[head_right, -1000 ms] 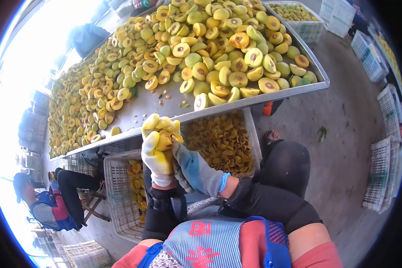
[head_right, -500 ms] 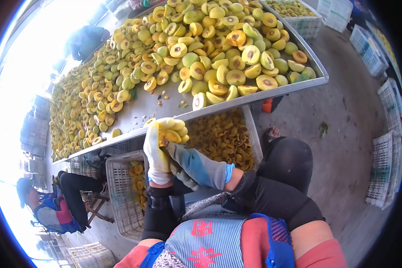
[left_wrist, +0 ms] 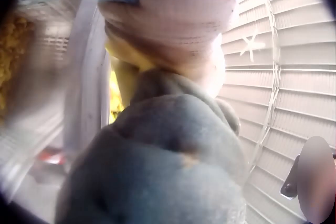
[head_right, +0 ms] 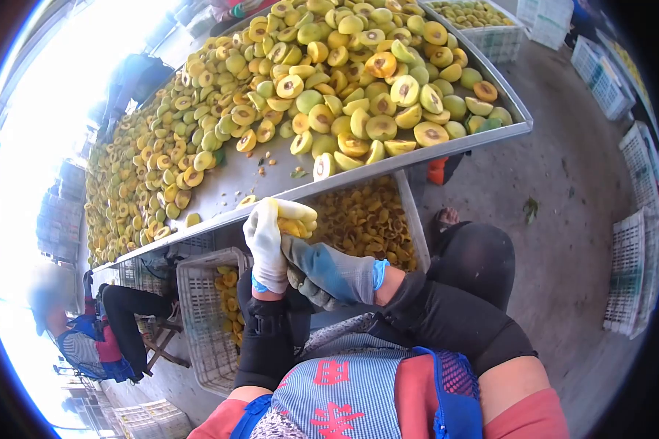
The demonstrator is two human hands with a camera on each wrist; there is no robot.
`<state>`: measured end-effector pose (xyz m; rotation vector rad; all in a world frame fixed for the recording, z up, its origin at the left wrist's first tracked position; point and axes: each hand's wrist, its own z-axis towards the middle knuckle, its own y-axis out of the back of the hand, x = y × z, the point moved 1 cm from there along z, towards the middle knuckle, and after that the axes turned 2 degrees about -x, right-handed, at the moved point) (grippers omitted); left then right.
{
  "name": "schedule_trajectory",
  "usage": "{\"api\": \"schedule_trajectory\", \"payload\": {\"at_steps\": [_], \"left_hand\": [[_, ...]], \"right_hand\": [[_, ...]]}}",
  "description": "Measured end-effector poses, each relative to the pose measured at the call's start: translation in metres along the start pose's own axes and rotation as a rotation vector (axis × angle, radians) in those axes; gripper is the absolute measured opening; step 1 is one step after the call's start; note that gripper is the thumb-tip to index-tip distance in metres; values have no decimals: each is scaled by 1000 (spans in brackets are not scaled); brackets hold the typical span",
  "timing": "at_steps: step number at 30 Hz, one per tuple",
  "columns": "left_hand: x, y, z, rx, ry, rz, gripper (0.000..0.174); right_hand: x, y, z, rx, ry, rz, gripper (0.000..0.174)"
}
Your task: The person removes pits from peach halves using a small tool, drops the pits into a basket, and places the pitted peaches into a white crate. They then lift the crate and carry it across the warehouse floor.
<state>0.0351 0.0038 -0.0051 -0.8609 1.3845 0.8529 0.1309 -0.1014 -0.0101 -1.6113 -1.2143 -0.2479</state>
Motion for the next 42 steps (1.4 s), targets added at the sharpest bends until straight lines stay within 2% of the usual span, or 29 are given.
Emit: {"api": "schedule_trajectory", "payload": {"at_steps": [1,3,4,6,7,8,10,12,13,14,15,16,18,19,20,21,22,24,26,28,31,32,34,36,37,38,40,41,42], "left_hand": [[0,-2,0,-19,16,-24,49],[1,-8,-3,-62,48,-73,46],[0,-11,-5,-39,79,-206,43],[-5,-15,-11,5,142,-473,39],[-6,-17,-11,-4,158,-466,35],[-4,-13,-7,-6,203,-589,35],[5,6,7,-10,282,-837,37],[3,36,11,-164,61,-552,30],[2,63,9,-155,41,-642,28],[-10,78,0,-444,39,-580,26],[-8,118,-3,-500,19,-485,23],[-8,151,-15,-639,51,-497,28],[-5,200,-39,-789,-5,-558,35],[0,222,-48,-787,-32,-551,36],[0,232,-56,-843,-47,-497,33],[13,267,-59,-908,13,-362,38],[9,276,-59,-970,74,-226,43],[14,280,-73,-1170,301,703,53],[6,282,-58,-1217,84,1167,60],[-8,261,-16,-1048,-176,1085,60],[-29,236,71,-814,-265,1104,58],[-29,236,102,-722,-285,1139,59],[-7,257,169,-661,-307,1254,62],[18,269,212,-638,-247,1300,65],[-1,244,209,-495,99,1227,57],[2,237,218,-305,224,1367,48],[37,241,232,-317,105,1550,40],[41,239,231,-311,-18,1552,38],[45,239,232,-226,-6,1458,38]], "right_hand": [[1,0,-1,-66,21,-66,62],[-2,7,-2,93,-12,95,62],[-4,10,-2,174,-31,173,62],[-11,14,2,139,122,35,62],[-12,13,2,122,136,-11,62],[-13,13,1,105,150,-58,63],[-10,9,-1,75,57,-113,63],[-16,12,1,199,2,106,63],[-21,15,3,261,-32,216,64],[-23,20,7,289,-43,300,64],[-25,24,11,318,-55,385,65],[-25,25,15,347,-67,471,65],[-18,21,11,162,9,352,64],[-16,20,9,91,29,299,64],[-12,19,8,21,49,241,63],[-7,16,8,-100,47,147,63],[-5,16,8,-121,57,133,63],[-2,19,8,-159,78,106,64],[0,20,10,-193,121,45,63],[1,20,11,-193,184,-15,61],[10,14,14,-242,331,-83,58],[11,16,17,-246,370,-104,57],[15,17,22,-257,372,-95,52],[13,20,26,-256,407,-106,48],[10,23,31,-236,404,-82,41],[7,24,34,-227,403,-76,39],[6,23,41,-204,405,-70,34],[9,18,42,-209,403,-72,29],[9,16,45,-220,411,-96,28]]}}
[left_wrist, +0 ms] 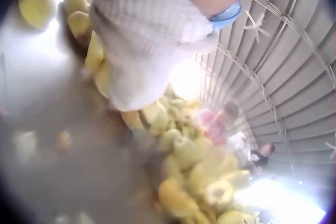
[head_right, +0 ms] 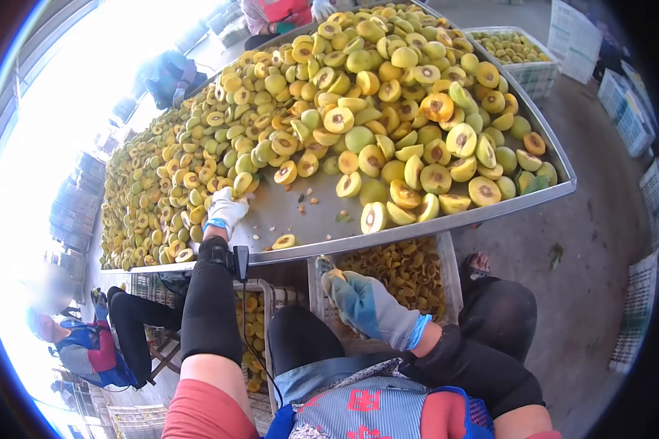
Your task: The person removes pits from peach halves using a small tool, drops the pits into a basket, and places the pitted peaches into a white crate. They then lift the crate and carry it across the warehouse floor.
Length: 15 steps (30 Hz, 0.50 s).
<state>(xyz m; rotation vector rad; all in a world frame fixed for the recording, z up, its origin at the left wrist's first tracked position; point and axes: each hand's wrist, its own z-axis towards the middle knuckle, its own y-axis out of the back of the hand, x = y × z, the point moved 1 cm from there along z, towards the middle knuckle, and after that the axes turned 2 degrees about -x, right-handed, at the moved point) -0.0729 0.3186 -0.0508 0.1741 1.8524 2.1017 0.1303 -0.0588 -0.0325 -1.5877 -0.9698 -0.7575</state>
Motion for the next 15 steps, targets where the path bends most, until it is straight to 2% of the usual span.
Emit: {"api": "schedule_trajectory", "payload": {"at_steps": [2,3,4,6,9,12,13,15], "left_hand": [[-16,14,-17,139,-57,-190,38],[-28,21,-37,219,-120,-513,37],[-43,32,-55,307,-136,-544,34],[-51,8,-70,157,-419,-166,36],[-84,14,-103,44,-391,-200,46],[-98,21,-113,218,41,-997,59],[-106,24,-119,148,90,-1242,60],[-132,49,-140,183,82,-1319,55]], "right_hand": [[-1,-6,1,-24,-49,-34,30],[-1,-9,0,-46,-107,-42,33],[1,-12,0,-41,-77,-52,33],[0,-16,1,-39,-13,-72,33],[-3,-10,6,-66,66,-84,32],[6,-7,6,-133,210,-97,31],[6,-5,7,-157,263,-98,29],[-9,-1,21,-164,432,-107,27]]}}
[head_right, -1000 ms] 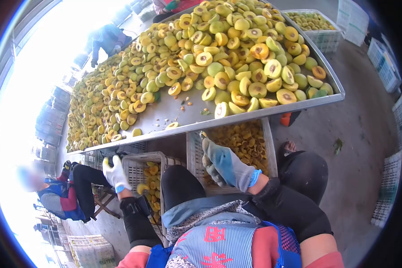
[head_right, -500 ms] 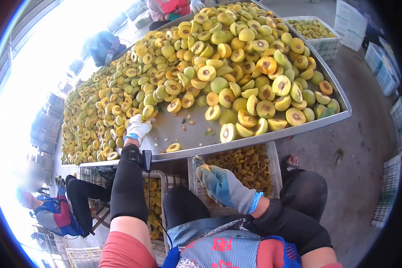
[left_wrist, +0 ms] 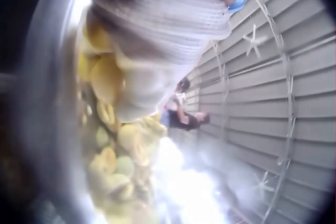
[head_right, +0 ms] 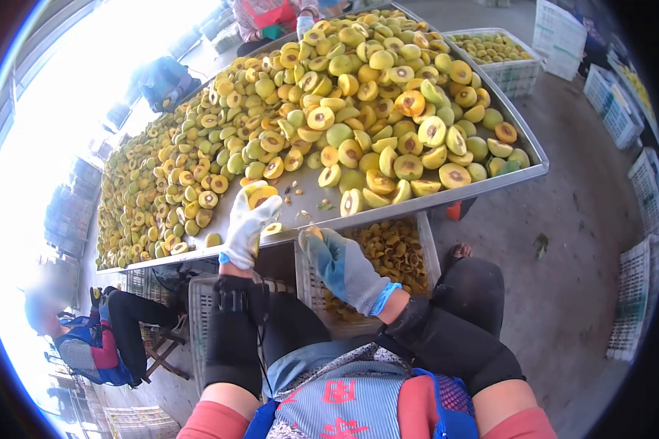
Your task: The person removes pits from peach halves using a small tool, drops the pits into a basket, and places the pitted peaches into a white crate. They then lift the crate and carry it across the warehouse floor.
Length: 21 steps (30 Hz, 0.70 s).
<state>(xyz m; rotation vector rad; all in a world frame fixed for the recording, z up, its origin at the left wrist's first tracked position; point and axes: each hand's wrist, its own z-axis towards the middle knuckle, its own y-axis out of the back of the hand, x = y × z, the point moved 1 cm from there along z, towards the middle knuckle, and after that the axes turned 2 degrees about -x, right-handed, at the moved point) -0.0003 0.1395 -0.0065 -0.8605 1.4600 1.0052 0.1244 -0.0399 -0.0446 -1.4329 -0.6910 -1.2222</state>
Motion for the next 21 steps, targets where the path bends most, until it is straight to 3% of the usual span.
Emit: {"api": "schedule_trajectory", "payload": {"at_steps": [2,5,8,10,13,15,18,21], "left_hand": [[-16,-25,-25,12,7,-127,46],[-14,-56,-57,22,89,-630,36],[-26,-76,-83,68,110,-753,36],[-13,-74,-83,99,-104,-442,39],[-8,-76,-82,3,-216,-293,44],[-16,-81,-90,-91,-114,-417,45],[-7,-79,-87,-55,-143,-349,46],[-19,-88,-95,-166,90,-641,46]], "right_hand": [[4,-2,0,-26,63,-37,32],[10,-2,1,-56,81,-162,33],[10,8,3,-65,73,-313,43],[12,10,1,-62,62,-357,47],[20,9,-2,-15,37,-393,51],[18,7,-5,4,6,-382,52],[10,4,-5,37,-49,-293,52],[-8,-3,-7,31,-40,-106,51]]}}
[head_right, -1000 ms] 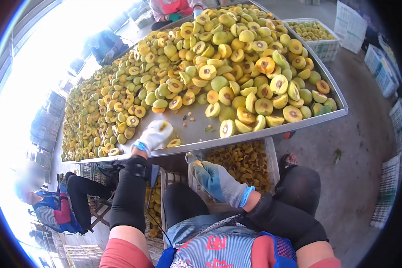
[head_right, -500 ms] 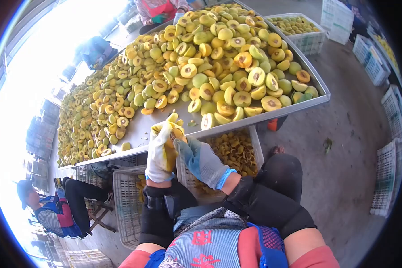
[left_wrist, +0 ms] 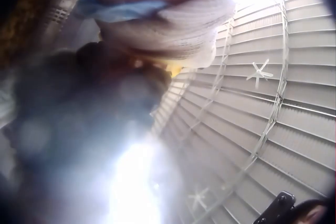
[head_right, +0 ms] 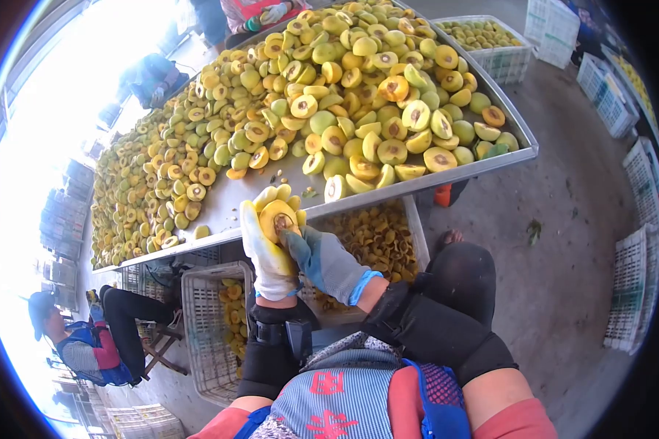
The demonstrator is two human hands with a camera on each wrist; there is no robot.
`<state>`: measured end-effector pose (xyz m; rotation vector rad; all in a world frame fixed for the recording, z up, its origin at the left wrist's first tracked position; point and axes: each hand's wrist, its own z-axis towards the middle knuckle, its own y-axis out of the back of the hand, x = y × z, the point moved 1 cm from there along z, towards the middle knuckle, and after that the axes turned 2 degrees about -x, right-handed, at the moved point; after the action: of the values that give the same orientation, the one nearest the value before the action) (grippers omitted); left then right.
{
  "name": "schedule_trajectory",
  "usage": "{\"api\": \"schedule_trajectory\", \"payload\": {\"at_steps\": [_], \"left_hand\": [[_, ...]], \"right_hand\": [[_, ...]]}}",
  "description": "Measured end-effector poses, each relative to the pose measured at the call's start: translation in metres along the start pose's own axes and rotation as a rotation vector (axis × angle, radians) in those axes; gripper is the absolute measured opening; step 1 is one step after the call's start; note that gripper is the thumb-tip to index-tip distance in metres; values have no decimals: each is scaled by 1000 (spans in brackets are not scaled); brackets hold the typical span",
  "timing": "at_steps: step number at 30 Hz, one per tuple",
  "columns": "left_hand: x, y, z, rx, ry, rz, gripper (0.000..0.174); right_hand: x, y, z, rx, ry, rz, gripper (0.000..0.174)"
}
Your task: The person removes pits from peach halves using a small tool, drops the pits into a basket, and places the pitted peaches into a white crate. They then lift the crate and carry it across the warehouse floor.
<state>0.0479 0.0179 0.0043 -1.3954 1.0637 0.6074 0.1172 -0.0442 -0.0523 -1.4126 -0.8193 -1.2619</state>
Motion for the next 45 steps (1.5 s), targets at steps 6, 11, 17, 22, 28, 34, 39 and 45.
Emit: {"api": "schedule_trajectory", "payload": {"at_steps": [6,11,17,22,28,34,39,45], "left_hand": [[3,10,0,110,-108,207,46],[2,23,4,117,40,215,48],[-6,26,4,270,-19,335,50],[1,37,5,307,-93,58,46],[7,32,6,148,35,-154,32],[16,25,-1,75,-56,-73,28],[19,33,-4,127,-198,138,21],[7,41,3,391,-168,61,47]], "right_hand": [[0,2,-7,23,-74,-68,49],[-19,2,-10,25,-79,-166,48],[-10,7,-6,-25,-15,-234,48],[-6,2,-11,-38,-11,-96,52],[-6,-1,-16,-25,-128,-72,54],[-20,-8,-16,29,-152,142,55],[19,-5,-24,124,-511,416,59],[33,7,-16,400,-805,527,67]]}}
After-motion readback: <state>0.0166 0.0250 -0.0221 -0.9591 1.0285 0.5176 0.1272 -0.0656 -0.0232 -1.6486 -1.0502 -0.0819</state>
